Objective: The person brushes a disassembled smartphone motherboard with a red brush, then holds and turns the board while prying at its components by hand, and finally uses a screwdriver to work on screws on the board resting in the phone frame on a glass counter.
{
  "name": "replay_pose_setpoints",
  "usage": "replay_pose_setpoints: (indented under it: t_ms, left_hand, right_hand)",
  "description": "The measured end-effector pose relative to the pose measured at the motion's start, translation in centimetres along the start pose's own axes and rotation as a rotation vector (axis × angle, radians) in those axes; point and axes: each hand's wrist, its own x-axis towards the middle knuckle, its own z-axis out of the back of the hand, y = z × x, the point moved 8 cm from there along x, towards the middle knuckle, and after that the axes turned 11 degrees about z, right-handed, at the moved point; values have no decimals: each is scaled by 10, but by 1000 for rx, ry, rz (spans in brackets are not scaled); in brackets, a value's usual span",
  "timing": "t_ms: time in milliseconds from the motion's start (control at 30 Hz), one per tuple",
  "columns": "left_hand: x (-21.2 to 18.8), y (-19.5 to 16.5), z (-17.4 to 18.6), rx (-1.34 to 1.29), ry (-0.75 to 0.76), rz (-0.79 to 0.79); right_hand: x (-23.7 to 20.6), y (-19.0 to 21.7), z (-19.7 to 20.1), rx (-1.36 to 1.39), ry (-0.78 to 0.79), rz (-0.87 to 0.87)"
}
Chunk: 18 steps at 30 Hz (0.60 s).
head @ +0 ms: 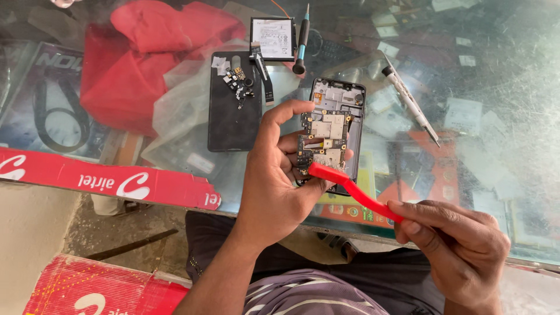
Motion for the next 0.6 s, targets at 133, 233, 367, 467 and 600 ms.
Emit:
replay_pose_setpoints:
  t_ms: [133, 233, 367, 467, 600]
  left_hand:
    - [0, 0, -2, -34, 28, 5]
    - [-2, -1, -1, -16, 33, -8]
    - [-1, 7, 2, -85, 28, 32]
    - [0, 12, 7, -159, 12, 12]
    - [-1, 14, 14, -106, -75, -69]
  right_hand:
    - [-6, -10, 13, -29, -228, -121]
    - [-5, -6, 9, -47, -176, -67]
    - [-9, -8, 9, 4, -196, -70]
    - [-13, -9, 9, 110, -231, -38]
    - [-19, -13, 16, 172, -332, -32]
